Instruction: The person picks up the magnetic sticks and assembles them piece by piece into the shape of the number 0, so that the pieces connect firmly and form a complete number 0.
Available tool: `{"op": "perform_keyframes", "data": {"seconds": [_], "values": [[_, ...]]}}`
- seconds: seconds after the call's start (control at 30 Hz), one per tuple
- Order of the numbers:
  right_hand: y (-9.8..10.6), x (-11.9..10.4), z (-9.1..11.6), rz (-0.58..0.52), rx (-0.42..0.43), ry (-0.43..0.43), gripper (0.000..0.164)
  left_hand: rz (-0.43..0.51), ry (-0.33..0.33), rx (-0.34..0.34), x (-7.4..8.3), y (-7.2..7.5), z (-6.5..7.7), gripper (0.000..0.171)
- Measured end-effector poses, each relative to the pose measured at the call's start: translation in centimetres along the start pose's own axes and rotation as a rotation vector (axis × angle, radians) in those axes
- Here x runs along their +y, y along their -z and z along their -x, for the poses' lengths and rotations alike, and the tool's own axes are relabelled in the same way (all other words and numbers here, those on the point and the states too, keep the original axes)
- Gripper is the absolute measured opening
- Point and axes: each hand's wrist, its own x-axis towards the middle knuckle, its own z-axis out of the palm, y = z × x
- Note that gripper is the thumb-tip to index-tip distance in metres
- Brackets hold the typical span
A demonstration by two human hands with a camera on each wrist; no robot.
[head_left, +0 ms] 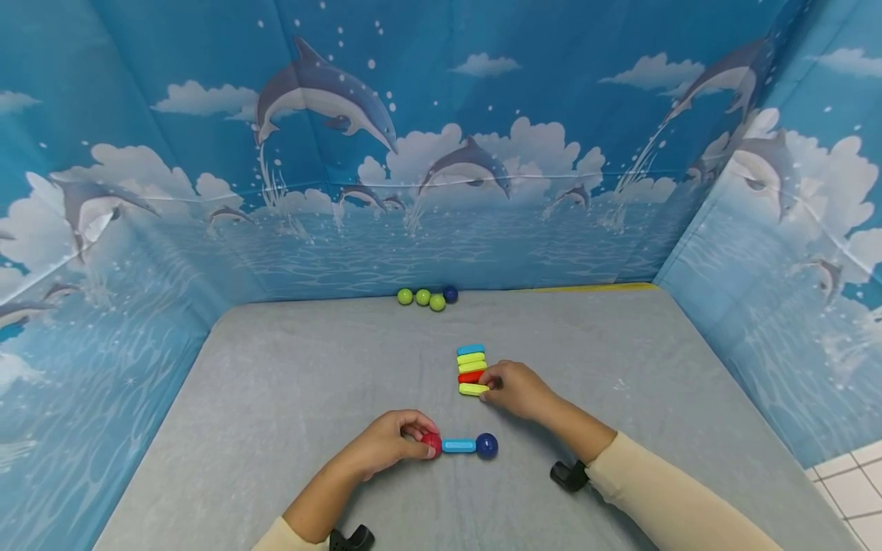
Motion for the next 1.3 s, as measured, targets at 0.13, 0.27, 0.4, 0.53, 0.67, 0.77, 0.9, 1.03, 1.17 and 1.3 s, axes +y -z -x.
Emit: {"op": "perform_keyframes", "data": {"seconds": [0.13,0.27,0.4,0.53,0.67,0.77,0.9,1.03,1.17,1.3], "values": [[0.1,0.1,-0.2,-0.014,-0.004,-0.024,0.013,-0.006,0.007,0.001,0.0,0.1,0.0,0.029],[0.4,0.2,-0.3,-0.055,-0.014,-0.037,0.013,-0.012,0.017,0.004,0.1,0.1,0.0,0.029],[1.0,0.5,0.0,-0.129,-0.037,-0.019,0.015,-0.019,0.017,0.007,0.1,0.1,0.1,0.029],[1.7,0.8,0.4,-0.247,-0.062,0.017,0.018,-0.023,0.015,0.009,0.1,0.1,0.1,0.028],[2.1,1.0,1.0,-0.366,-0.079,0.039,0.016,-0.025,0.012,0.013,0.1,0.0,0.1,0.028],[2.1,1.1,1.3,-0.429,-0.105,0.043,0.016,-0.026,0.011,0.016,0.2,0.0,0.1,0.028],[2.1,1.2,1.7,-0.502,-0.154,0.030,0.021,-0.020,0.011,0.014,0.2,0.1,0.1,0.029],[2.1,1.3,2.0,-0.525,-0.188,0.020,0.029,-0.018,0.010,0.011,0.1,0.1,0.1,0.029],[1.9,1.3,2.2,-0.550,-0.224,0.016,0.033,-0.017,0.002,0.006,-0.1,0.2,0.0,0.028],[1.5,1.2,2.4,-0.589,-0.268,0.016,0.035,-0.011,-0.005,-0.002,-0.2,0.2,-0.1,0.028]]}}
